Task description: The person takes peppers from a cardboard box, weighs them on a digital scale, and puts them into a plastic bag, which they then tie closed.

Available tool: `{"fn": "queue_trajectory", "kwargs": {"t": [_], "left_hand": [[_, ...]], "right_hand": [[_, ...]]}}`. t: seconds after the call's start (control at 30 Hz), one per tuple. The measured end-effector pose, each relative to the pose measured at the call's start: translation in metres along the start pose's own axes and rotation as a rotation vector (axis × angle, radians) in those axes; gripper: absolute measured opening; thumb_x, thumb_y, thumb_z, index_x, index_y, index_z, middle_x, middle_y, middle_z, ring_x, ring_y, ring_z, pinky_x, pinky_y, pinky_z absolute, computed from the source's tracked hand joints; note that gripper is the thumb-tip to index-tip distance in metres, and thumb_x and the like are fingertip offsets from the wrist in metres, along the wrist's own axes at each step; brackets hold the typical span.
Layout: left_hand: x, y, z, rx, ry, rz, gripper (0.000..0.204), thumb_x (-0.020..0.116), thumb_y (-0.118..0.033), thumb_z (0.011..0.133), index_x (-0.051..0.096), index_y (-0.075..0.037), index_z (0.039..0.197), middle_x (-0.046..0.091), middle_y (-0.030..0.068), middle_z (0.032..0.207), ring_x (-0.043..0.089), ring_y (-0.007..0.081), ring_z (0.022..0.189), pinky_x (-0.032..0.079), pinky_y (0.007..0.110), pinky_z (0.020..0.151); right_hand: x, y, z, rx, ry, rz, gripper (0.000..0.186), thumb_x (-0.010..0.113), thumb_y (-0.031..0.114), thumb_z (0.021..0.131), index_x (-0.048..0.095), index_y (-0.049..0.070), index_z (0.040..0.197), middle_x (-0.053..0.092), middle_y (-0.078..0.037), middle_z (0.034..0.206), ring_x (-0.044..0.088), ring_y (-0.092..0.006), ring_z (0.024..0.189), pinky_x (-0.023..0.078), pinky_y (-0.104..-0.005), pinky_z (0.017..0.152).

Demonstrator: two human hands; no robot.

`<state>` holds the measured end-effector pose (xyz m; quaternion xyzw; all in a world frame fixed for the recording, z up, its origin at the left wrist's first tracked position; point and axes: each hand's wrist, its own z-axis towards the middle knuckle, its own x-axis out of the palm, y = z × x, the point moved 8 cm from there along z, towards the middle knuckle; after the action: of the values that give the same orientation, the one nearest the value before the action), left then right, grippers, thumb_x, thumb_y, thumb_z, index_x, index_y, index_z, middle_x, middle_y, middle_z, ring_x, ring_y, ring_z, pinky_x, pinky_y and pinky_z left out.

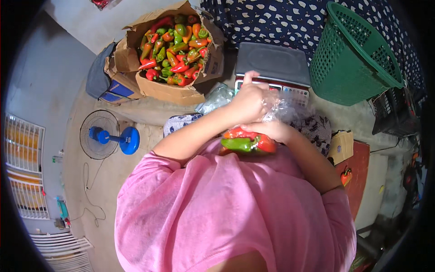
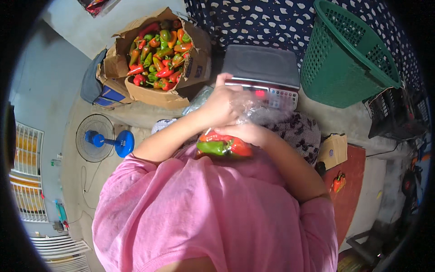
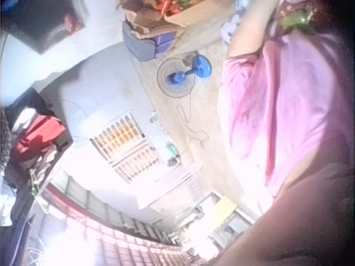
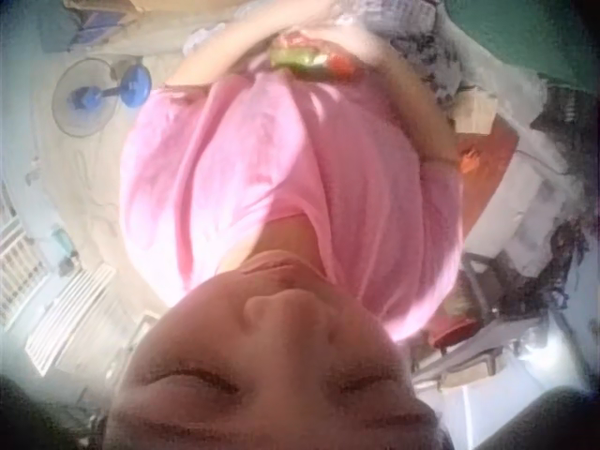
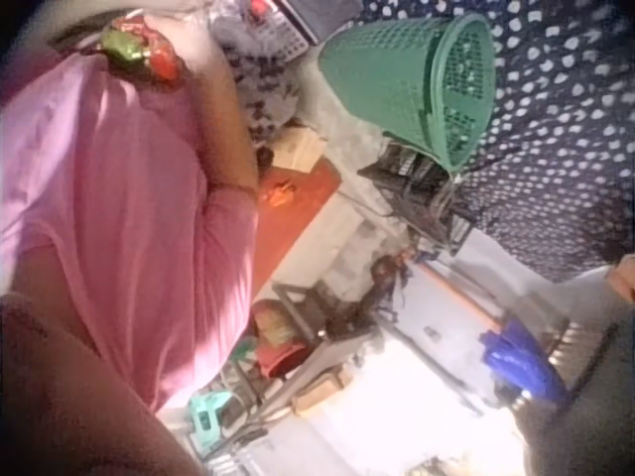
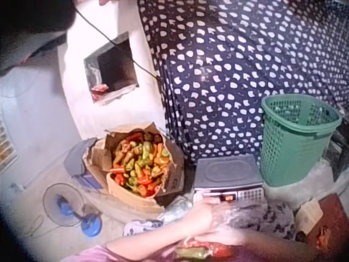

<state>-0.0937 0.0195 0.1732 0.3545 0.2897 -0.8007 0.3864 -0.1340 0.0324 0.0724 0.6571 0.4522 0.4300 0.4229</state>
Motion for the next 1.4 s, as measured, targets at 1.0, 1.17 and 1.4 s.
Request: {"fn": "queue_trajectory", "kwargs": {"t": [1.0,1.17,1.4], "left_hand": [[0.023,0.019,-0.006,-0.391,0.243,-0.951,0.023,0.048,-0.015,0.094,0.065,0.000,0.091,0.066,0.0048,0.083,0.060,0.0124,0.078,0.050,0.030,0.072],[-0.007,0.008,0.030,-0.447,0.096,-1.130,0.022,0.047,-0.013,0.092,0.066,-0.002,0.096,0.063,-0.0002,0.076,0.057,0.0111,0.068,0.047,0.026,0.063],[-0.086,-0.027,0.085,-0.110,-0.068,-1.415,0.017,0.046,-0.016,0.095,0.054,-0.002,0.102,0.058,0.0092,0.073,0.061,0.0225,0.070,0.050,0.036,0.069]], "right_hand": [[0.006,0.001,0.033,-0.158,0.063,-0.280,0.037,0.058,0.029,0.094,0.064,0.000,0.117,0.065,-0.018,0.116,0.060,-0.0241,0.112,0.046,-0.0357,0.098],[-0.028,-0.005,0.059,-0.316,-0.146,-0.711,0.043,0.054,0.037,0.095,0.062,0.004,0.121,0.063,-0.019,0.117,0.058,-0.0273,0.115,0.041,-0.0383,0.102],[-0.093,0.063,0.041,-0.592,-0.606,-0.187,0.035,0.051,0.028,0.096,0.059,0.002,0.118,0.062,-0.011,0.111,0.061,-0.0196,0.100,0.049,-0.0350,0.089]]}}
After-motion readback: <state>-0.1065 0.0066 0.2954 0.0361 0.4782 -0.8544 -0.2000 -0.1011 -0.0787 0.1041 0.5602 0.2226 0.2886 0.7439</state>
